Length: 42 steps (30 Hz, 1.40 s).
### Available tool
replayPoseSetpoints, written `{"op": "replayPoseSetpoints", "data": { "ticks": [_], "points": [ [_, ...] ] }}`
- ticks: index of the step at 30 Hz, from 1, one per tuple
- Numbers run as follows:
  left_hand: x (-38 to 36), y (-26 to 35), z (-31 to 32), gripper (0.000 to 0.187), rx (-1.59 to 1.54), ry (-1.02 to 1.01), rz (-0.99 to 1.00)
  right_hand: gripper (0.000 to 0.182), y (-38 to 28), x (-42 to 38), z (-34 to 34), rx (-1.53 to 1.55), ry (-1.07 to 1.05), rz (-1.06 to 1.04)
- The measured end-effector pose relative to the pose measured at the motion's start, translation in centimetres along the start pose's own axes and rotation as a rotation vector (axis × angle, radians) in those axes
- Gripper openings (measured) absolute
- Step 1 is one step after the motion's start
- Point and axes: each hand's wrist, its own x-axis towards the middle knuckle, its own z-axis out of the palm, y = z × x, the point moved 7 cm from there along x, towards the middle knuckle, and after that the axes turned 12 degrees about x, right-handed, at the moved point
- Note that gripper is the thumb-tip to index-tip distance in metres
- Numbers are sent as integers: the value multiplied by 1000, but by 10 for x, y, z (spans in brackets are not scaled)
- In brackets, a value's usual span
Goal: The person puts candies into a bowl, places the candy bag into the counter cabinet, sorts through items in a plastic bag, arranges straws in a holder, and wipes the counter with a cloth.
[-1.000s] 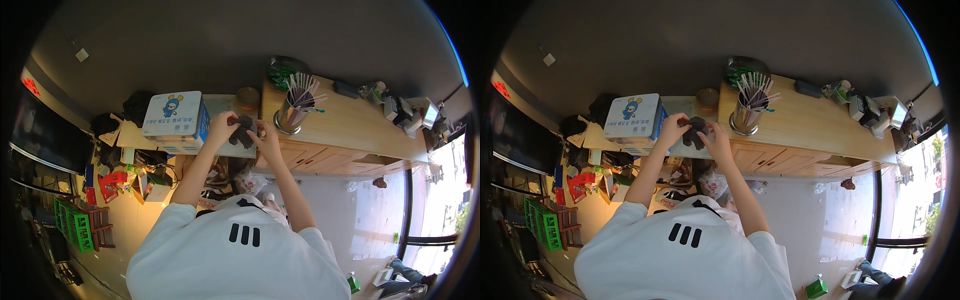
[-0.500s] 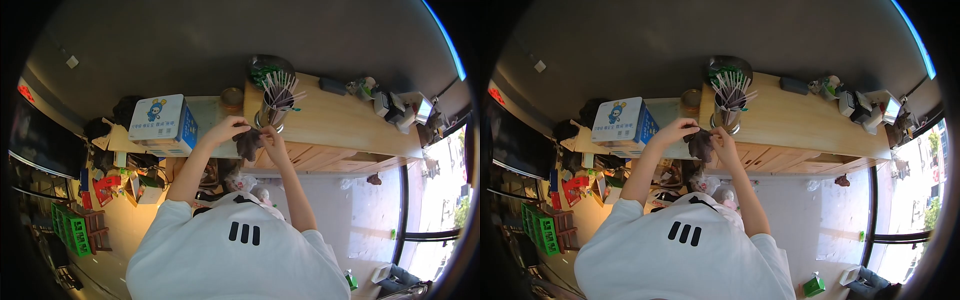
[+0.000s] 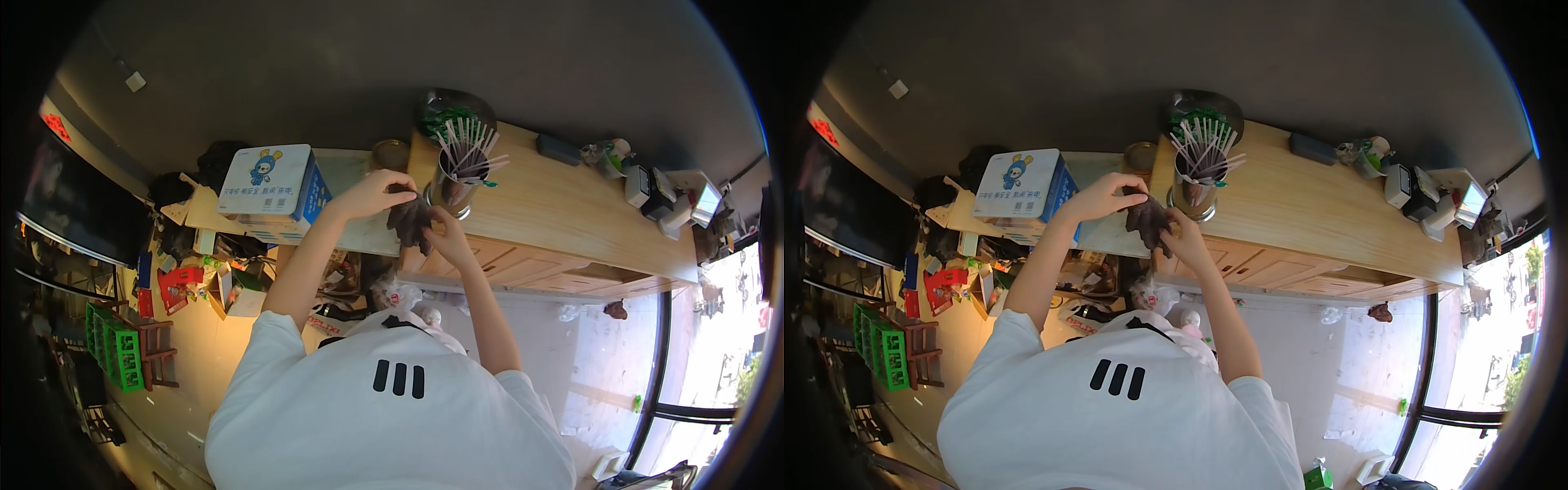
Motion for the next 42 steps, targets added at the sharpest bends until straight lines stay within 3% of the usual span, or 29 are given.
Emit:
{"op": "replayPoseSetpoints", "data": {
  "ticks": [3, 5, 7, 9, 14, 16, 21, 23, 29, 35, 37, 41, 42],
  "points": [
    [-7, 1, -22, 16, 171, 38, 56, 35, 1, 4, 5, 148, -55, 30],
    [-13, 1, -30, 14, 239, 22, 59, 37, 20, 6, 2, 443, 51, 265],
    [-18, 6, -37, 12, 340, 28, 129, 34, 23, 10, 4, 430, 75, 236],
    [-25, 8, -43, 11, 318, 12, 119, 29, 33, 16, 15, -43, -103, 168],
    [-40, 19, -41, 8, 314, 19, 156, 29, 28, 12, 21, -42, -60, 51],
    [-42, 30, -26, 8, 340, 1, 194, 34, 0, 7, 26, 148, 3, 70],
    [-34, 46, 5, 10, 419, 31, 343, 36, 3, -10, 10, 74, -10, 14],
    [-29, 54, 13, 10, 439, 76, 383, 29, 20, -29, -9, 30, 15, 200],
    [-2, 57, 67, 15, 558, 98, 406, 21, -5, -93, -93, 27, 385, 270],
    [32, 70, 150, 29, 628, 49, 306, 15, -62, -106, -160, -259, 679, 108],
    [52, 65, 185, 29, 882, -178, 131, 16, -69, -101, -174, -349, 652, 40],
    [110, 76, 230, 22, 827, -87, 152, 17, -82, -90, -179, -537, 374, -118],
    [119, 93, 227, 21, 838, -30, 149, 16, -77, -92, -186, -549, 393, -111]
  ]
}}
